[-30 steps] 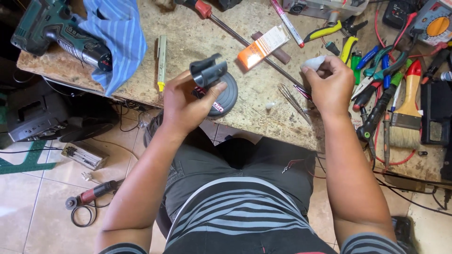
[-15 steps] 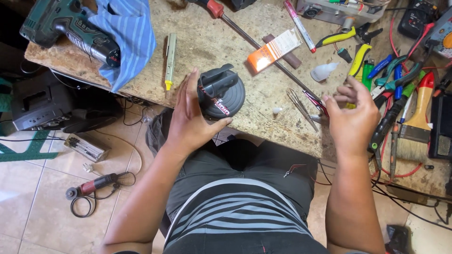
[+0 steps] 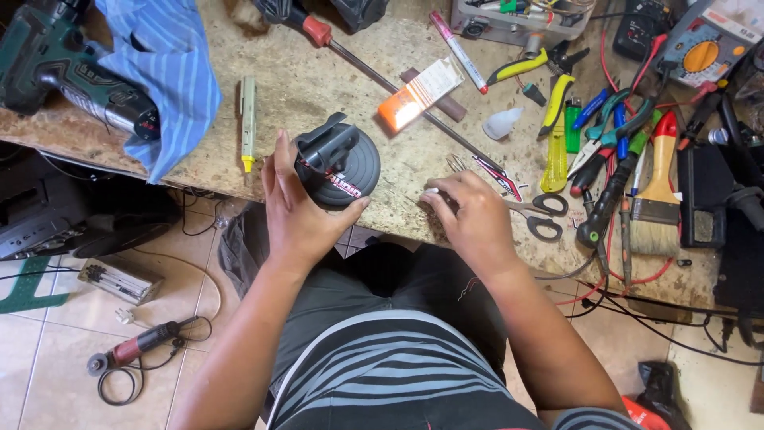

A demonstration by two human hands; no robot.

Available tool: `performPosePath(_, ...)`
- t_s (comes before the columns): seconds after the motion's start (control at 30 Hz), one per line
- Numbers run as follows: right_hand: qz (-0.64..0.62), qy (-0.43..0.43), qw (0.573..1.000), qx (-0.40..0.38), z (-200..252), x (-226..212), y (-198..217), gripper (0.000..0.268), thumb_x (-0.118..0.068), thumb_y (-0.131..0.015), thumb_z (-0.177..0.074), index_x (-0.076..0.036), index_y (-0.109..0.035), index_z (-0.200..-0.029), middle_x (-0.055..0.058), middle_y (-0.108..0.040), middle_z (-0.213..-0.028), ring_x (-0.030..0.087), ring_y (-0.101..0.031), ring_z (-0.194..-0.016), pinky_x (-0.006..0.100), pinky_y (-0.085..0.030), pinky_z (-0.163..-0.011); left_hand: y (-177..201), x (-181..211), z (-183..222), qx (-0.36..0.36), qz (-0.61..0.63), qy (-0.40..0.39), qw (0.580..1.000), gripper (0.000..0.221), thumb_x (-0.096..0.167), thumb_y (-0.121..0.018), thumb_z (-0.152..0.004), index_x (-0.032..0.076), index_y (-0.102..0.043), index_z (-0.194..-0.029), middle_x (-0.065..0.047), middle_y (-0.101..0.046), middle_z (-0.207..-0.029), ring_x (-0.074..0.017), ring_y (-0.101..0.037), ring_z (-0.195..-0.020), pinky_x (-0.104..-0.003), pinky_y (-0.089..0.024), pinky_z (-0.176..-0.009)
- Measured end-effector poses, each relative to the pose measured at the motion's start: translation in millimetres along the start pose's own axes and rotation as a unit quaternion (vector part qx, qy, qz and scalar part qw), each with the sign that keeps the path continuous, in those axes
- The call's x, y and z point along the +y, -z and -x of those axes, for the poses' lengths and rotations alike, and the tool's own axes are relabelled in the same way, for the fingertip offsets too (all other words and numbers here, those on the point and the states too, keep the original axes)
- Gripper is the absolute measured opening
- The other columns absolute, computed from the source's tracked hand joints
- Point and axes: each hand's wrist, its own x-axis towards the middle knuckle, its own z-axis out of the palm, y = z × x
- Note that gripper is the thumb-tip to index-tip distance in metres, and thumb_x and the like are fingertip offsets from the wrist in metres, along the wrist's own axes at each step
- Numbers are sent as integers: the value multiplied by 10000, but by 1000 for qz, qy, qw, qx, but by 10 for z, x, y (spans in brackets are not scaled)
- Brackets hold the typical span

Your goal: Applying glue to a plastic base and attaching a mounting arm to complete the assembly of a device component.

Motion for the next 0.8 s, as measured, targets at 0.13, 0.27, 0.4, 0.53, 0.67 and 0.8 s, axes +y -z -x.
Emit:
performPosePath(0.13,12,4,1000,3,-20,122,11,191,-326,-759,-973,-162,-809,-1059,27,-723,-892,245,-738,-842,346,-585,-774,-39,-39,27,13,-1,-2,1000,1408,495,-1006,-537,2,-230,-1604,-191,-598,-1407,-475,-507,-1283,-626,-455,-1100)
performPosePath(0.27,36,53,986,154,-229,322,477,154,-190,-739,-1047,-61,-794,-1109,114,-704,-938,329,-712,-873,404,-564,-792,-24,6,7,11,-14,-17,1000,1386,524,-983,-558,-18,-240,-1594,-233,-602,-1390,-500,-518,-1266,-647,-424,-1114)
performPosePath(0.4,65,81,966,236,-489,589,777,159,-159,-724,-1108,-21,-787,-1154,137,-689,-984,337,-709,-893,411,-555,-814,-8,43,7,9,-31,-11,999,1361,572,-948,-606,-16,-226,-1599,-266,-580,-1405,-526,-506,-1266,-644,-460,-1062)
performPosePath(0.53,47,66,971,223,-593,667,681,138,-171,-739,-1080,-55,-805,-1116,119,-700,-948,347,-712,-869,421,-552,-791,23,111,-26,10,-35,-12,999,1336,573,-950,-598,-24,-271,-1583,-267,-596,-1366,-510,-510,-1267,-615,-461,-1070)
performPosePath(0.67,45,62,977,199,-616,643,617,123,-168,-745,-1067,-62,-803,-1087,110,-708,-936,348,-718,-868,420,-555,-795,38,142,-33,10,-29,-6,1000,1322,553,-957,-590,-23,-290,-1575,-280,-607,-1337,-510,-516,-1256,-615,-463,-1047)
performPosePath(0.8,53,59,979,190,-617,680,549,130,-186,-716,-1084,-84,-796,-1075,97,-711,-930,359,-718,-885,420,-552,-807,21,109,-14,9,-31,-16,999,1298,554,-942,-605,-36,-301,-1568,-262,-608,-1360,-492,-523,-1247,-593,-459,-1055)
